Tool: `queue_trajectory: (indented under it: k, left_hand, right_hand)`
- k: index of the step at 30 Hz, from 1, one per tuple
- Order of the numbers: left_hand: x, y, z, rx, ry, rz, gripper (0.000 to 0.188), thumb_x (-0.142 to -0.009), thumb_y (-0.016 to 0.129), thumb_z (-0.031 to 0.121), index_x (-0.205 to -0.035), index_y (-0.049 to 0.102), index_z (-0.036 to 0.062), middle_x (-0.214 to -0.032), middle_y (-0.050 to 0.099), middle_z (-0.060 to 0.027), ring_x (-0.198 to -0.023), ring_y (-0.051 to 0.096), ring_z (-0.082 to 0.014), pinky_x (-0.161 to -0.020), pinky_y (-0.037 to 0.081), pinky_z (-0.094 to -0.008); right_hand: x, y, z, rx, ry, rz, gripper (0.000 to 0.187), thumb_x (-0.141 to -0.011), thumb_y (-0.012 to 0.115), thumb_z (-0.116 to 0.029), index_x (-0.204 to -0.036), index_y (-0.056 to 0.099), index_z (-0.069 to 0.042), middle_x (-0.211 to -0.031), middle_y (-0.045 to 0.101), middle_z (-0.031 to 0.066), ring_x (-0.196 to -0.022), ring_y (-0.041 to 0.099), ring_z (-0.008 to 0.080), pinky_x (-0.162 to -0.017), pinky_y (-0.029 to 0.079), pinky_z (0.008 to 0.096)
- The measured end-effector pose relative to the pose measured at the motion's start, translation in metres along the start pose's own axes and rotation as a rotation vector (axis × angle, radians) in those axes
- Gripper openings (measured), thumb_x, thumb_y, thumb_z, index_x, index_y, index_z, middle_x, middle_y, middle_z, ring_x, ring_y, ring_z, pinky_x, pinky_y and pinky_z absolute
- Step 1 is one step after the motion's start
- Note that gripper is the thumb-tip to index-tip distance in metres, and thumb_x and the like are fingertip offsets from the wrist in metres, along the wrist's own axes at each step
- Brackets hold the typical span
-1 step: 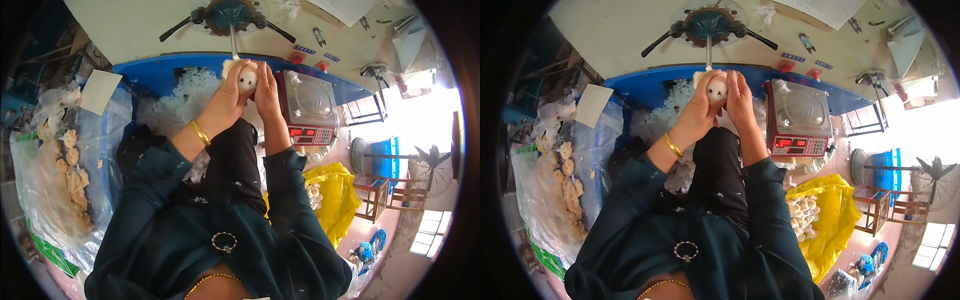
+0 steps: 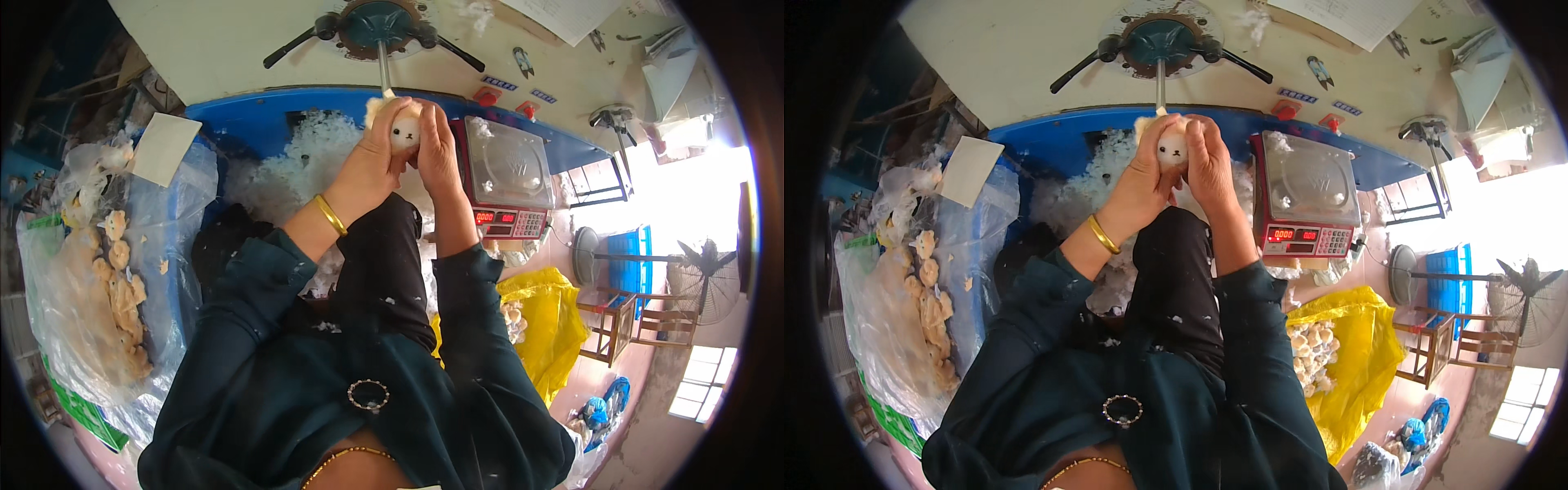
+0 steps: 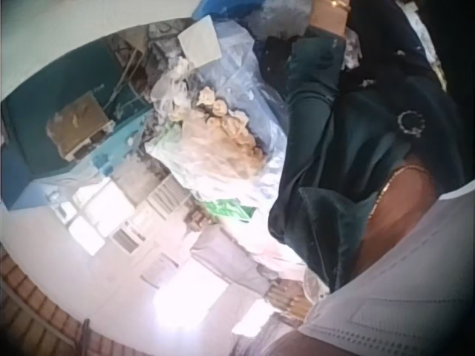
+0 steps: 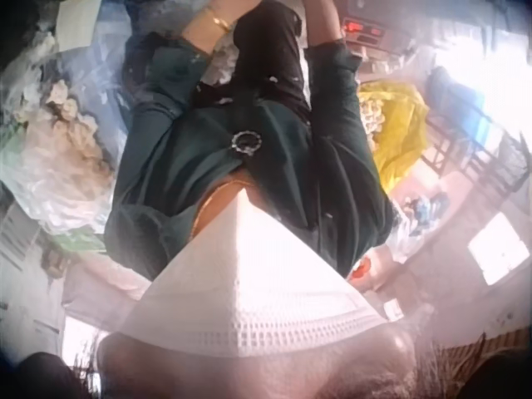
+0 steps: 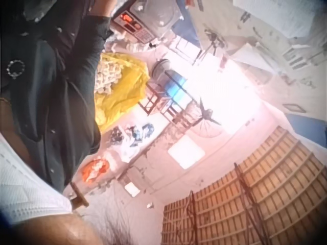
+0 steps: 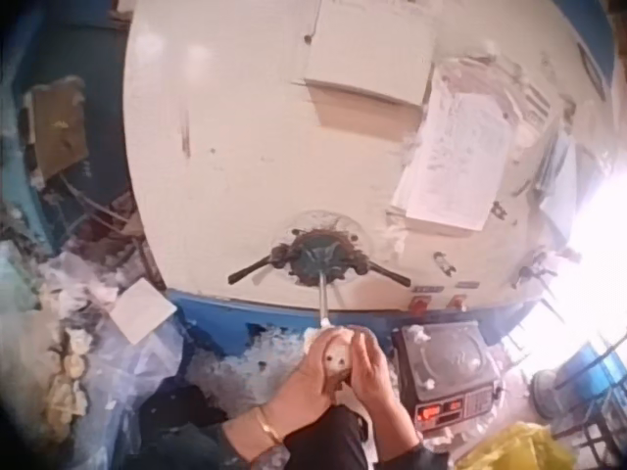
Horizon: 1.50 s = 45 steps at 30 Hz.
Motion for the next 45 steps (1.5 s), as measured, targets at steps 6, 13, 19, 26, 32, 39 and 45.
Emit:
queue_trajectory:
  k: [6, 13, 19, 26, 32, 39, 45]
  left_hand:
    - [0.024, -0.018, 0.016, 0.066, 0.038, -0.016, 0.056, -0.090, 0.050, 0.000, -0.141, 0.030, 0.0111, -0.124, 0.051, -0.0181, -0.089, 0.062, -0.0274, -0.074, 0.052, -0.0332]
    - [0.002, -0.012, 0.009, -0.078, 0.096, 0.101, 0.056, -0.086, 0.052, -0.005, -0.138, 0.035, 0.0058, -0.130, 0.048, -0.0185, -0.120, 0.050, -0.0344, -0.102, 0.039, -0.0385]
    - [0.001, -0.003, 0.014, -0.246, 0.219, 0.116, 0.049, -0.088, 0.053, 0.000, -0.136, 0.040, 0.0058, -0.133, 0.049, -0.0166, -0.126, 0.048, -0.0305, -0.104, 0.039, -0.0358]
    - [0.028, -0.007, 0.021, -0.128, 0.328, 0.033, 0.067, -0.080, 0.058, -0.001, -0.141, 0.035, 0.0120, -0.133, 0.045, -0.0233, -0.116, 0.050, -0.0417, -0.097, 0.044, -0.0422]
    - [0.065, -0.054, 0.017, -0.067, 0.081, -0.086, 0.077, -0.080, 0.069, 0.009, -0.147, 0.031, 0.0130, -0.134, 0.050, -0.0185, -0.119, 0.050, -0.0372, -0.100, 0.042, -0.0415]
    - [0.198, -0.399, -0.108, -1.516, -0.359, 0.757, 0.027, -0.077, 0.060, 0.013, -0.100, 0.059, -0.0011, -0.103, 0.059, -0.0187, -0.097, 0.057, -0.0342, -0.077, 0.048, -0.0444]
    - [0.318, -0.510, -0.139, -1.454, -0.971, 0.664, 0.020, -0.080, 0.058, 0.011, -0.098, 0.063, 0.0050, -0.109, 0.061, -0.0168, -0.095, 0.062, -0.0408, -0.079, 0.052, -0.0465]
  right_hand:
    - [0.042, 0.025, -0.028, 0.565, -0.418, 0.031, 0.066, -0.088, 0.066, -0.032, -0.136, 0.031, -0.003, -0.112, 0.059, 0.0257, -0.100, 0.062, 0.0399, -0.086, 0.049, 0.0422]
    - [0.012, 0.018, -0.028, 0.476, -0.424, 0.006, 0.067, -0.087, 0.068, -0.035, -0.134, 0.033, -0.001, -0.110, 0.061, 0.0240, -0.104, 0.061, 0.0403, -0.088, 0.048, 0.0430]
    - [0.019, 0.015, -0.033, 0.580, -0.586, 0.052, 0.059, -0.085, 0.068, -0.018, -0.133, 0.037, -0.002, -0.119, 0.054, 0.0220, -0.110, 0.056, 0.0348, -0.094, 0.045, 0.0403]
    - [0.043, 0.012, -0.022, 0.735, -0.499, 0.070, 0.060, -0.082, 0.068, -0.018, -0.135, 0.043, -0.002, -0.131, 0.049, 0.0192, -0.122, 0.048, 0.0337, -0.103, 0.039, 0.0418]
    - [0.070, 0.007, -0.009, 0.557, -0.344, 0.052, 0.054, -0.082, 0.067, -0.007, -0.131, 0.046, 0.001, -0.129, 0.050, 0.0164, -0.117, 0.051, 0.0266, -0.102, 0.039, 0.0373]
    - [0.178, -0.293, 0.091, 1.591, 0.674, -0.335, 0.058, -0.078, 0.073, -0.035, -0.123, 0.057, -0.002, -0.103, 0.065, 0.0221, -0.081, 0.068, 0.0354, -0.062, 0.055, 0.0416]
    - [0.146, -0.183, 0.047, 1.218, 0.406, -0.196, 0.033, -0.083, 0.071, -0.024, -0.104, 0.066, 0.001, -0.096, 0.067, 0.0169, -0.075, 0.068, 0.0300, -0.062, 0.054, 0.0369]
Point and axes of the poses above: each hand's wrist, its own x-axis away from the middle knuckle, its own y-axis out of the palm, z = x × y, the point moved 8 cm from there along -x, towards the middle knuckle
